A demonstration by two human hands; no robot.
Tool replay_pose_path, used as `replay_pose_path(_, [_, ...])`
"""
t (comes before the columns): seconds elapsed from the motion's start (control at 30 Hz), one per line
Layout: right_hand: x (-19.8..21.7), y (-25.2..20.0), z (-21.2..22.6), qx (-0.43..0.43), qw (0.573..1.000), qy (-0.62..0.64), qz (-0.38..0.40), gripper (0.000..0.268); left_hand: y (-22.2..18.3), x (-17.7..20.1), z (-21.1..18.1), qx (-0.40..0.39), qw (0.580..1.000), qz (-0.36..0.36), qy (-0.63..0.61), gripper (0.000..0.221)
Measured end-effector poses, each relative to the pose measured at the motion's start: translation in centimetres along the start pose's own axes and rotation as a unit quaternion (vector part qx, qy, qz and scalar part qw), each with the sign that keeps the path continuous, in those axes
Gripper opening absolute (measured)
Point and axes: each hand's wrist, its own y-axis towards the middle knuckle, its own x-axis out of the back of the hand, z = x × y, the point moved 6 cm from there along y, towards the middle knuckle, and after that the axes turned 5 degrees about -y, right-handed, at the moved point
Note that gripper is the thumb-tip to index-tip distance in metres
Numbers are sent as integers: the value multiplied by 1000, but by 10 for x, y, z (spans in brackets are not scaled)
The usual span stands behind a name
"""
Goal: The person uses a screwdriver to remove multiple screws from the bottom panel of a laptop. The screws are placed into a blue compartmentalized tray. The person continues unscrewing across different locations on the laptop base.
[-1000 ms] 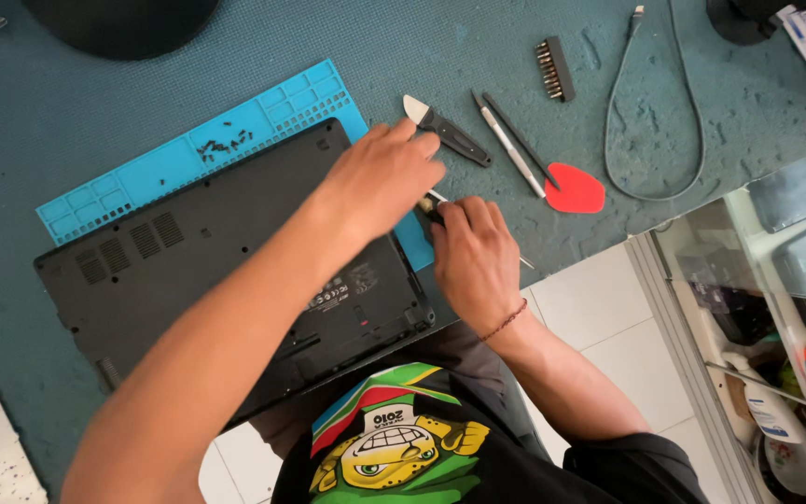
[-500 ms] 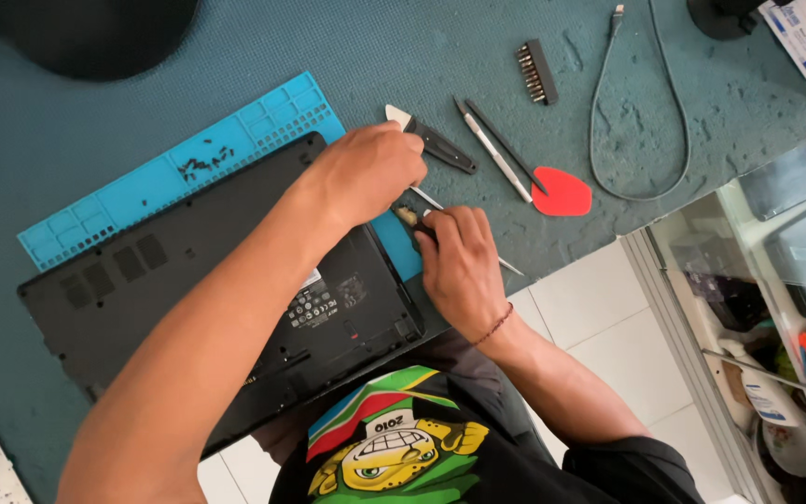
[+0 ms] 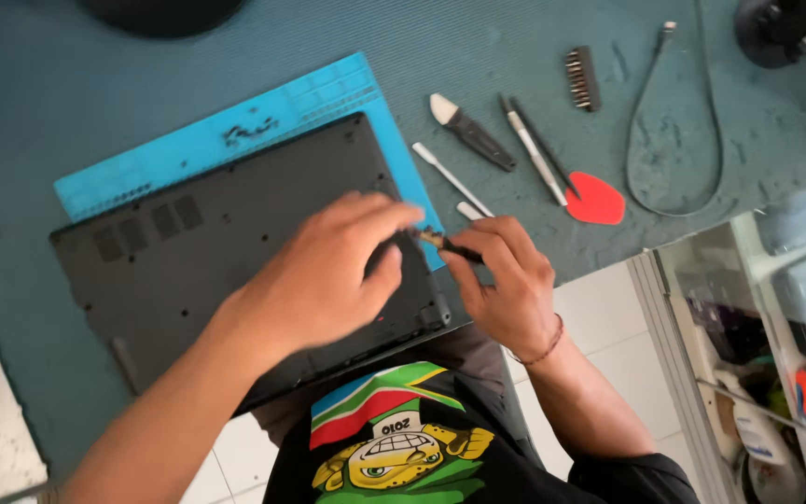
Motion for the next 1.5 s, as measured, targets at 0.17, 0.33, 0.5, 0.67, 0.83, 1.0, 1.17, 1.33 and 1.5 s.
replay_pose_path(0.17, [-1,2,26,91,995,46,15,8,-59,-7,6,-25,986,-161,-41,21])
replay_pose_path(0.33, [-7,7,60,160,981,108,21,3,-98,-10,-3,-77,935,-344,-41,8])
replay_pose_path(0.5, [-13,9,85,215,962,166,36,7,-127,-11,-5,-71,896,-438,9,4])
replay_pose_path(0.67, [-18,8,97,236,953,184,53,6,-142,-8,-6,-79,875,-478,18,3])
replay_pose_path(0.83, [-19,9,107,246,944,209,70,3,-155,0,-10,-87,865,-494,-34,4])
replay_pose_path(1.0, [-13,14,102,210,944,222,125,3,-176,6,1,-66,850,-519,-67,7])
replay_pose_path(1.17, [5,22,93,163,920,283,216,10,-175,2,-8,-149,857,-488,-76,6])
replay_pose_path(1.33, [13,26,100,176,899,305,261,10,-175,-1,-19,-196,847,-489,-71,8])
replay_pose_path(1.5, [12,28,109,200,889,314,265,12,-177,1,-23,-231,828,-506,-77,10])
